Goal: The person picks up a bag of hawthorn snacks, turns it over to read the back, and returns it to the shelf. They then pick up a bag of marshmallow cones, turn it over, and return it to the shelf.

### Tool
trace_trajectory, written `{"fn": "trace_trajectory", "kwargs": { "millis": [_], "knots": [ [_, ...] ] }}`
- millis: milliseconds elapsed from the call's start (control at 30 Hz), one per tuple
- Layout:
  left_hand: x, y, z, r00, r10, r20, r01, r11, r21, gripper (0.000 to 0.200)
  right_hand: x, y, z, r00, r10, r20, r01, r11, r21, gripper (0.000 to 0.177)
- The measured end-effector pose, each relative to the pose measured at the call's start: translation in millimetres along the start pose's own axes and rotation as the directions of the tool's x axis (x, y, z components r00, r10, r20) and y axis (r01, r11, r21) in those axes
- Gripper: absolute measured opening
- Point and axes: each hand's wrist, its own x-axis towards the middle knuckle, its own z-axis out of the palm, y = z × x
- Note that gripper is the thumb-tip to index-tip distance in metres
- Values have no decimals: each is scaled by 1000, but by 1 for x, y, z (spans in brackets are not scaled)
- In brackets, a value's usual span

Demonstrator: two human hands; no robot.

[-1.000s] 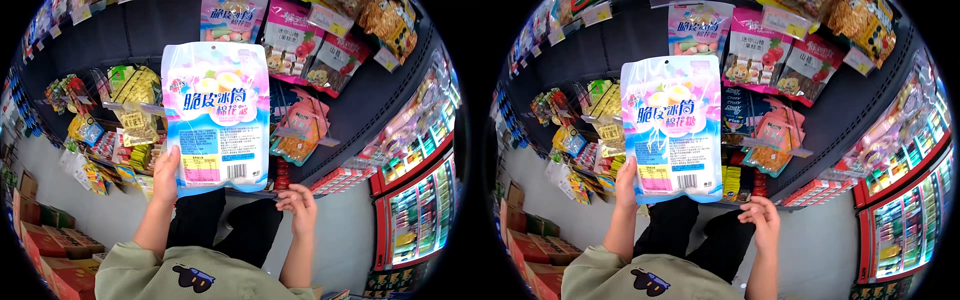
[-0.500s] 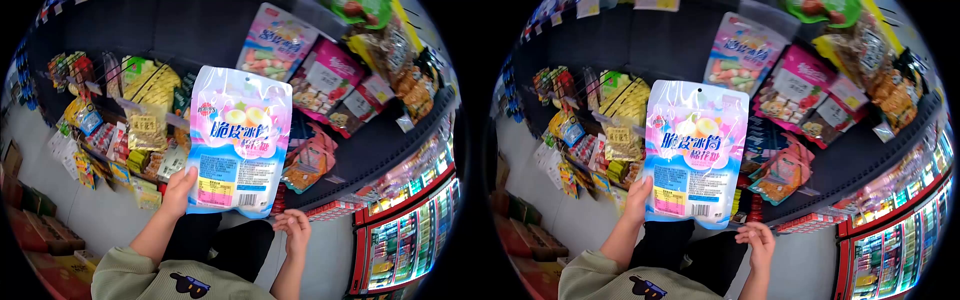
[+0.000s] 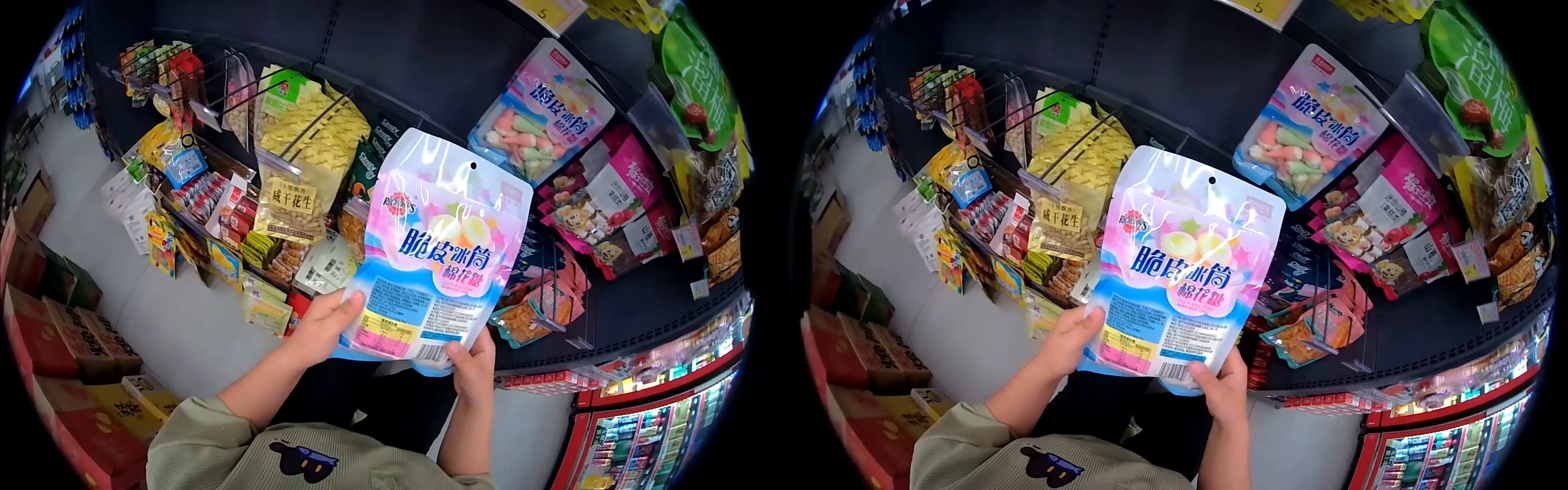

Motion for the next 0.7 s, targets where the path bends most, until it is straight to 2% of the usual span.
{"fn": "trace_trajectory", "kwargs": {
  "millis": [133, 200, 267, 367, 500, 700],
  "knots": [
    [-7, 4, -1, 1000, -7, -21, 7, 1000, 0, 41, 6, 1, 10, 999, 48, 12, -48, 998, 50, 44],
    [-11, 7, -3, 995, -28, -97, 33, 998, 49, 40, 8, 3, 15, 999, 45, 19, -46, 997, 64, 43],
    [-15, 10, -6, 997, -11, -78, 16, 998, 57, 39, 8, 4, 19, 999, 44, 21, -45, 996, 77, 43],
    [-18, 14, -7, 989, 30, -145, -16, 995, 98, 39, 9, 2, 20, 995, 80, 66, -84, 995, 58, 41],
    [-17, 15, 4, 990, 60, -130, -52, 997, 62, 41, 6, -8, 17, 995, 45, 90, -54, 994, 98, 40],
    [-5, -1, 38, 999, 13, -50, -12, 1000, 21, 40, -16, -17, -17, 1000, 22, -9, -21, 996, 84, 39]
  ]
}}
